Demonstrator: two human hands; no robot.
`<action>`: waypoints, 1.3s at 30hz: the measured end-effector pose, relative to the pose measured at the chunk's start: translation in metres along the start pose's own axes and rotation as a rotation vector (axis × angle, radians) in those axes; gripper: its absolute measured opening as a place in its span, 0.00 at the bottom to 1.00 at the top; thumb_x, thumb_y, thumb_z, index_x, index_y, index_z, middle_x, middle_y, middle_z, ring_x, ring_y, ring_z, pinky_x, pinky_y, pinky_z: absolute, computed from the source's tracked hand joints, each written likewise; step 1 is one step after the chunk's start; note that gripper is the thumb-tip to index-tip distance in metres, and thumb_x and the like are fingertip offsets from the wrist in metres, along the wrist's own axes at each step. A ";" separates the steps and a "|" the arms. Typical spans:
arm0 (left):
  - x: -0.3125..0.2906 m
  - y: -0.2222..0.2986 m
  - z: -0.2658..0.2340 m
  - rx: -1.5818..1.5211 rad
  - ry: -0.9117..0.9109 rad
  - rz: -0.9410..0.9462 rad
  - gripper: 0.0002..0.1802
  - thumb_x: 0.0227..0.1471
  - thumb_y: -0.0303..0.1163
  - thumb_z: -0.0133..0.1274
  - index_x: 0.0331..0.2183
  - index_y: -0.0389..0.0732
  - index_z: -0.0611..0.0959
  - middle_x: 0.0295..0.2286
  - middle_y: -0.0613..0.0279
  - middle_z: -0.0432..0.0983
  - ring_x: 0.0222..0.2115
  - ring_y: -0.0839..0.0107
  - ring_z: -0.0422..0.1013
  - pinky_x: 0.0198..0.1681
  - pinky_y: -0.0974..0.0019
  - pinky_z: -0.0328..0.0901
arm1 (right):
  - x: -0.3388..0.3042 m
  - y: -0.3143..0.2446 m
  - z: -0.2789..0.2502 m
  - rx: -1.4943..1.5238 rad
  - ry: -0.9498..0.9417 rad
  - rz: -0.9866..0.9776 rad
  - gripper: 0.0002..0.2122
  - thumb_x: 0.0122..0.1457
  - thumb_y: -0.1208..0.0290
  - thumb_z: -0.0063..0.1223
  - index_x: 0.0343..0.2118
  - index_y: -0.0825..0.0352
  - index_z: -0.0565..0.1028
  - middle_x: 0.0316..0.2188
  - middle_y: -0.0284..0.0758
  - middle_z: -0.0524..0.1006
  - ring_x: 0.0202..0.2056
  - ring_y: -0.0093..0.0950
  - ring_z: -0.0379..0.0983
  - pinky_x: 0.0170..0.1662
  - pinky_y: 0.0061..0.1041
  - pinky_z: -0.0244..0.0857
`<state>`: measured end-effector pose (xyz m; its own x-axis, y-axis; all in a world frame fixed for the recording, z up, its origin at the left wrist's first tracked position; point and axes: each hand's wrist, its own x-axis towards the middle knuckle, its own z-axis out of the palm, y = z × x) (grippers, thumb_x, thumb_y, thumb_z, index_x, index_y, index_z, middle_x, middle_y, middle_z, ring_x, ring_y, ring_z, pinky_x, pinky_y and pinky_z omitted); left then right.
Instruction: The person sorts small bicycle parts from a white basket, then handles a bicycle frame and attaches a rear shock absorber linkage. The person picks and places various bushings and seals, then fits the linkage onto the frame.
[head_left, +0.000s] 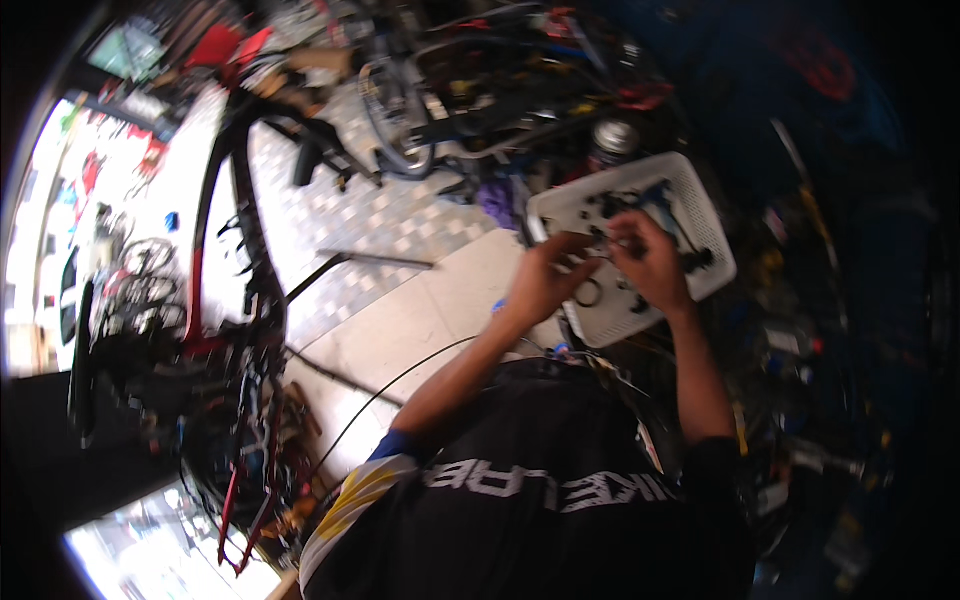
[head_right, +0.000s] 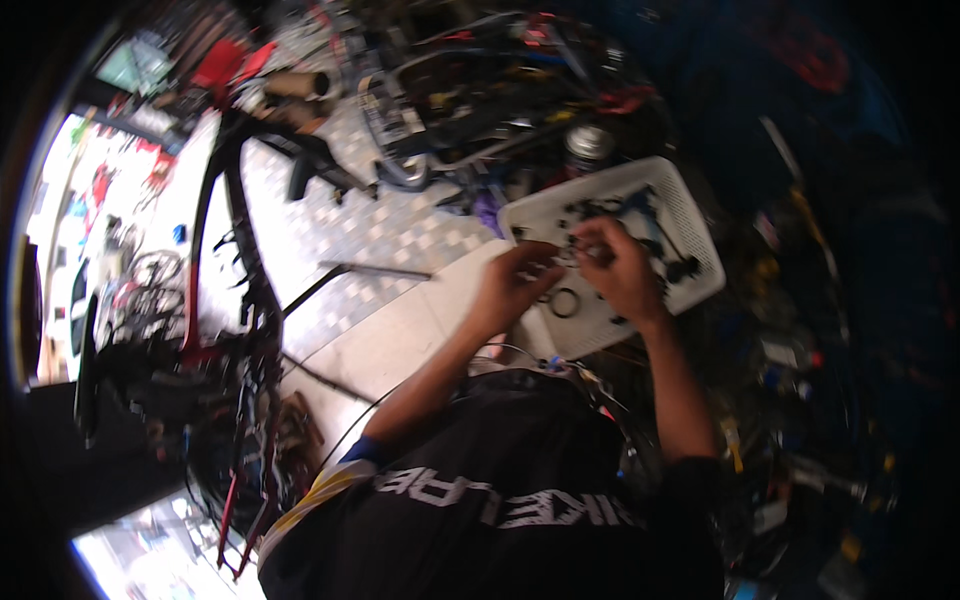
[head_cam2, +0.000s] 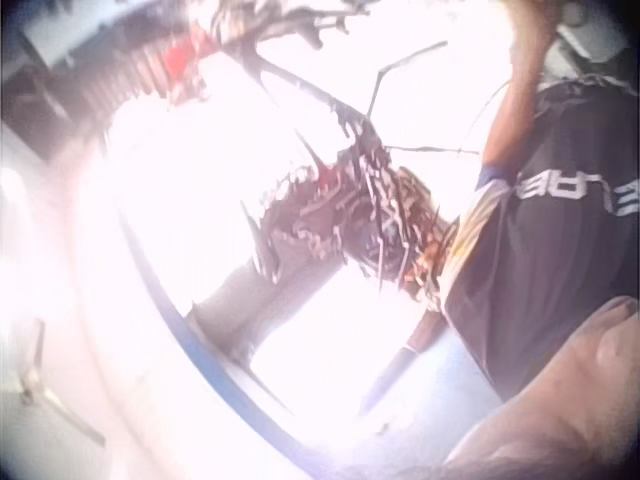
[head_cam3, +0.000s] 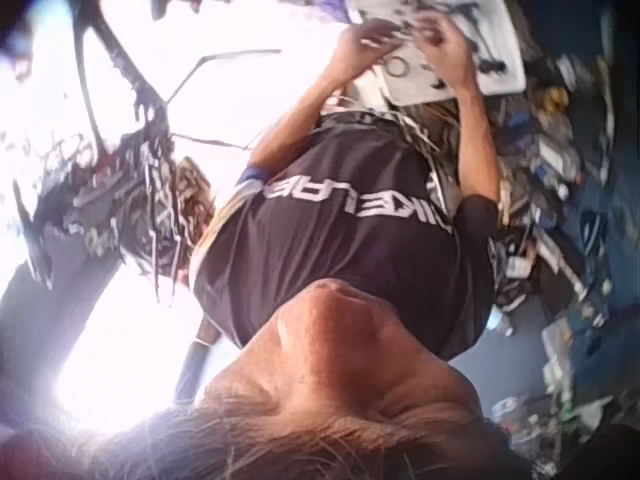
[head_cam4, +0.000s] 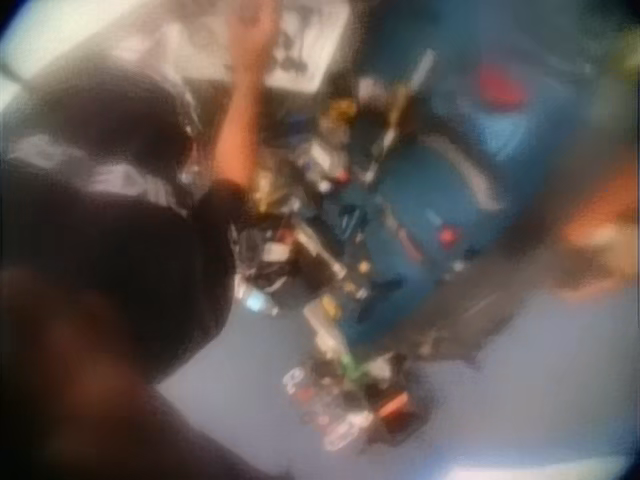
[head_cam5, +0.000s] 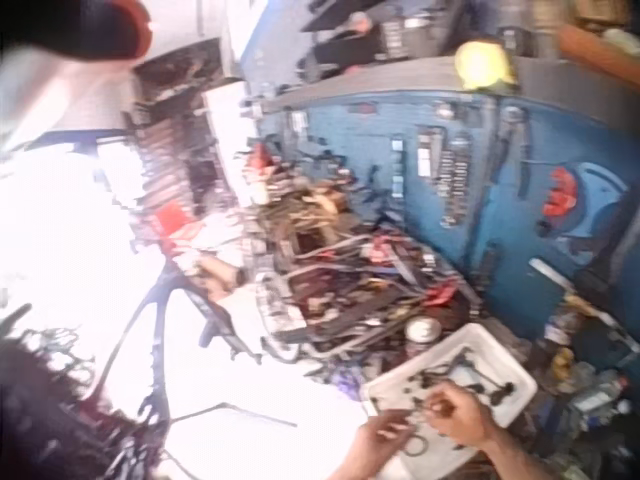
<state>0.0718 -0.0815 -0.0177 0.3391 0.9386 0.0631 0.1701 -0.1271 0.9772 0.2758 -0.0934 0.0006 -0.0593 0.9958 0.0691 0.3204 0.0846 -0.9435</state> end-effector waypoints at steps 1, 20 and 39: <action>0.003 -0.003 0.004 -0.033 0.020 0.032 0.14 0.54 0.29 0.64 0.42 0.36 0.84 0.35 0.57 0.84 0.32 0.71 0.79 0.36 0.66 0.73 | -0.001 -0.001 0.001 0.015 -0.011 0.023 0.14 0.58 0.80 0.57 0.48 0.63 0.74 0.35 0.28 0.76 0.29 0.14 0.69 0.33 0.18 0.66; -0.014 -0.001 -0.031 0.004 0.145 -0.008 0.12 0.52 0.32 0.59 0.37 0.34 0.84 0.31 0.51 0.83 0.34 0.60 0.81 0.38 0.60 0.73 | 0.016 -0.013 0.039 0.051 -0.182 0.070 0.07 0.62 0.74 0.58 0.42 0.68 0.78 0.25 0.23 0.74 0.28 0.11 0.65 0.34 0.16 0.61; -0.032 0.000 -0.038 0.032 0.232 -0.052 0.11 0.51 0.32 0.59 0.35 0.35 0.83 0.31 0.52 0.83 0.33 0.58 0.80 0.38 0.59 0.73 | 0.018 -0.014 0.051 0.018 -0.251 0.029 0.06 0.65 0.72 0.56 0.34 0.70 0.75 0.26 0.24 0.74 0.28 0.11 0.65 0.32 0.16 0.59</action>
<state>0.0258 -0.0988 -0.0117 0.1081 0.9922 0.0613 0.2123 -0.0833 0.9736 0.2215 -0.0783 -0.0013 -0.2837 0.9581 -0.0388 0.3085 0.0529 -0.9498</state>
